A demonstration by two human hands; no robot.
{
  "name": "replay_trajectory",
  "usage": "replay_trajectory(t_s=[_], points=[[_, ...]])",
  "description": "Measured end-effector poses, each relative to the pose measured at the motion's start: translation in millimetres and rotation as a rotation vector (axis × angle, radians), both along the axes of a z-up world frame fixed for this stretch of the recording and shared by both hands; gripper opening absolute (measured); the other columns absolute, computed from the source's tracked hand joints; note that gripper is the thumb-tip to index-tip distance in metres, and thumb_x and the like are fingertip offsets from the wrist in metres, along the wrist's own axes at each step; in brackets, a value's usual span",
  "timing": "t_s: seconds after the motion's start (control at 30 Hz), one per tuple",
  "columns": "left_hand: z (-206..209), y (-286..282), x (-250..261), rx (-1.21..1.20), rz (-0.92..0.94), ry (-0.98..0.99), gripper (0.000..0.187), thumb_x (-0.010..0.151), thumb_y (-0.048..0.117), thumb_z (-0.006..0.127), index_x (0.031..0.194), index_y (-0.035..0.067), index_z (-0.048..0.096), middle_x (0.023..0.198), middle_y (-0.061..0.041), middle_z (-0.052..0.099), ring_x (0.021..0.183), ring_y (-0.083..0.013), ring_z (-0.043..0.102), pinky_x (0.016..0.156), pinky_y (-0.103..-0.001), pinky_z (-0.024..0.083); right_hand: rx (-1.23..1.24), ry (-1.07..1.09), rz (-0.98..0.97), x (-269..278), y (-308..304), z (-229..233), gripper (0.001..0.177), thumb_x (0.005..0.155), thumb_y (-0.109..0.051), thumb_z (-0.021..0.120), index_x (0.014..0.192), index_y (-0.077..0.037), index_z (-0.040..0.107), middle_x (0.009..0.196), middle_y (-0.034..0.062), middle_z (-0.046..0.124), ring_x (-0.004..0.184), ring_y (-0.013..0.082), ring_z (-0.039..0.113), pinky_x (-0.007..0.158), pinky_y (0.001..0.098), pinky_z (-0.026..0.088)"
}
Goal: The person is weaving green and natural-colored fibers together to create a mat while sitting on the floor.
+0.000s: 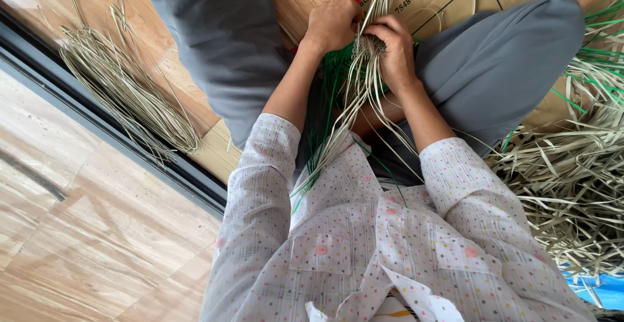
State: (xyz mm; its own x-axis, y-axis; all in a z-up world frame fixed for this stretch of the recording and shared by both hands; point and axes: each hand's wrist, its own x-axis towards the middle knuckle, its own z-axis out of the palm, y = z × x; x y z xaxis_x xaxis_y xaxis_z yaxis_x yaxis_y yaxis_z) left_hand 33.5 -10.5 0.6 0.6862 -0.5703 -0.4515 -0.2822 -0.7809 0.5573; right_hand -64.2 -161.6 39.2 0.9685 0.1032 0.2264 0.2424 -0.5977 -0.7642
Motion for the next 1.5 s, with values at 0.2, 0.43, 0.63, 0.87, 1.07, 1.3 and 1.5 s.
replay_trajectory(t_s=[0.2,0.43,0.63,0.87,1.07,1.3,1.5], points=[[23.5,7.3,5.5,-0.096,0.064,0.094,0.022,0.081,0.01,0.065,0.087,0.024,0.08,0.087,0.001,0.076,0.093,-0.0303,0.069,0.065,-0.053,0.054,0.257,0.126,-0.084,8.1,-3.4,-16.6,0.017,0.09,0.015,0.066,0.102,0.004,0.073,0.1,0.0117,0.066,0.093,0.0258,0.065,0.078,0.0335,0.052],[19.6,5.2,0.6,-0.104,0.105,0.032,0.014,0.085,0.025,0.067,0.088,0.024,0.081,0.086,-0.003,0.077,0.088,-0.0339,0.07,0.063,-0.054,0.055,0.281,0.138,-0.247,12.8,-8.8,-39.7,0.015,0.089,-0.002,0.087,0.097,-0.001,0.074,0.091,0.0093,0.068,0.079,0.019,0.065,0.066,0.0314,0.052],[24.6,4.1,2.5,-0.101,0.132,0.089,0.037,0.076,0.012,0.054,0.098,0.025,0.081,0.098,0.001,0.078,0.095,-0.0302,0.07,0.07,-0.052,0.057,0.294,0.162,-0.167,13.3,-14.4,-33.1,0.011,0.088,0.006,0.083,0.096,0.0,0.078,0.095,0.0104,0.067,0.082,0.0223,0.068,0.069,0.0304,0.053],[29.2,2.2,3.9,-0.083,0.134,0.117,0.032,0.078,0.012,0.054,0.09,0.025,0.08,0.087,0.001,0.077,0.089,-0.029,0.07,0.065,-0.05,0.055,0.018,0.088,0.029,-4.6,-13.5,3.6,0.012,0.089,0.002,0.084,0.095,0.003,0.074,0.099,0.013,0.055,0.093,0.0298,0.056,0.076,0.0393,0.048],[27.6,-2.0,1.1,-0.001,0.079,0.104,0.02,0.079,0.012,0.058,0.08,0.023,0.075,0.082,-0.003,0.073,0.087,-0.0348,0.068,0.065,-0.052,0.054,-0.182,0.012,0.087,-4.4,-12.8,3.0,0.014,0.081,0.004,0.085,0.092,0.001,0.078,0.104,0.0128,0.059,0.098,0.0348,0.057,0.077,0.0462,0.049],[9.0,-6.3,-7.7,0.063,0.051,0.022,0.027,0.084,0.01,0.053,0.105,0.015,0.07,0.102,-0.011,0.071,0.096,-0.04,0.065,0.072,-0.057,0.052,-0.089,0.012,0.097,-6.0,-13.3,7.8,0.021,0.082,0.014,0.076,0.101,0.005,0.072,0.103,0.016,0.06,0.099,0.0368,0.055,0.078,0.0458,0.045],[3.8,-4.3,-7.4,0.014,0.038,0.007,0.025,0.083,0.01,0.051,0.097,0.015,0.071,0.099,-0.011,0.071,0.093,-0.0409,0.064,0.066,-0.057,0.052,0.037,0.072,0.052,-6.7,-16.3,2.6,0.015,0.094,0.011,0.069,0.108,0.005,0.069,0.103,0.0165,0.057,0.097,0.0369,0.058,0.081,0.0443,0.046]])
